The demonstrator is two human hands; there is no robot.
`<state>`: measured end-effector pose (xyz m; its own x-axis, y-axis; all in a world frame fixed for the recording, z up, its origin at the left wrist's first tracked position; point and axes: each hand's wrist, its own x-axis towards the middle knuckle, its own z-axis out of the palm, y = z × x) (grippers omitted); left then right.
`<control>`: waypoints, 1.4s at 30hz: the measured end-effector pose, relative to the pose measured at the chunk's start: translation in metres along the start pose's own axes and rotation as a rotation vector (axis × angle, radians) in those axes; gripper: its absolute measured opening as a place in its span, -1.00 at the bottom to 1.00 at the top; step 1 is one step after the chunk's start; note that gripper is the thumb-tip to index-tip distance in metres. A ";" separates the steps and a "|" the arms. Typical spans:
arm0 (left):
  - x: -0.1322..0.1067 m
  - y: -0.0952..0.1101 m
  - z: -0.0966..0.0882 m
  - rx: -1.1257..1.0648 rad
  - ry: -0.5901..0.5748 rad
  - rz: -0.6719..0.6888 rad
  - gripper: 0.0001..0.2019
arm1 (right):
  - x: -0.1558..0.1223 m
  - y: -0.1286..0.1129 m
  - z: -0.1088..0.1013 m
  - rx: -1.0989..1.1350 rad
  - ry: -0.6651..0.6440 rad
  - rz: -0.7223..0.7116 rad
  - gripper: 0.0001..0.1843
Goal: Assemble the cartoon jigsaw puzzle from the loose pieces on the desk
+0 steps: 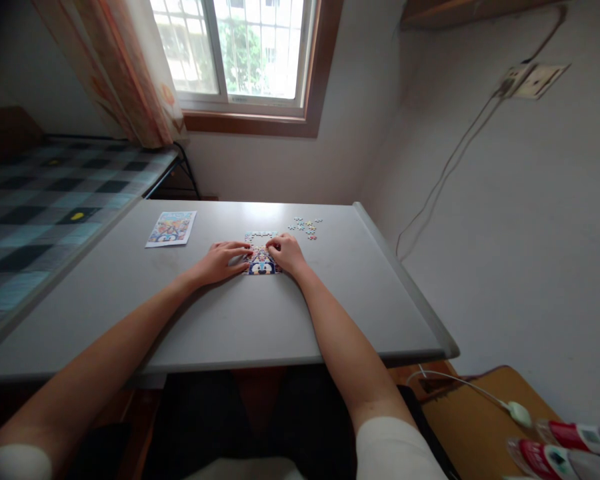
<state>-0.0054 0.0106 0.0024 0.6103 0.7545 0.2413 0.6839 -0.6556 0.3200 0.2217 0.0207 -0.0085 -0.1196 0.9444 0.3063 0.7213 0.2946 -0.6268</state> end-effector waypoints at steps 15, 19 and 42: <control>0.000 -0.003 0.003 -0.001 0.022 0.016 -0.62 | 0.001 -0.001 0.000 -0.009 0.002 -0.009 -0.83; 0.000 -0.001 0.001 0.009 0.013 0.006 -0.61 | 0.002 0.001 0.001 -0.010 -0.005 0.001 -0.81; 0.000 -0.001 0.002 -0.002 0.020 0.013 -0.63 | 0.001 0.001 0.001 -0.009 -0.005 -0.011 -0.80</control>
<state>-0.0052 0.0107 0.0004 0.6113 0.7463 0.2633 0.6750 -0.6654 0.3187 0.2212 0.0216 -0.0096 -0.1307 0.9420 0.3092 0.7259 0.3034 -0.6173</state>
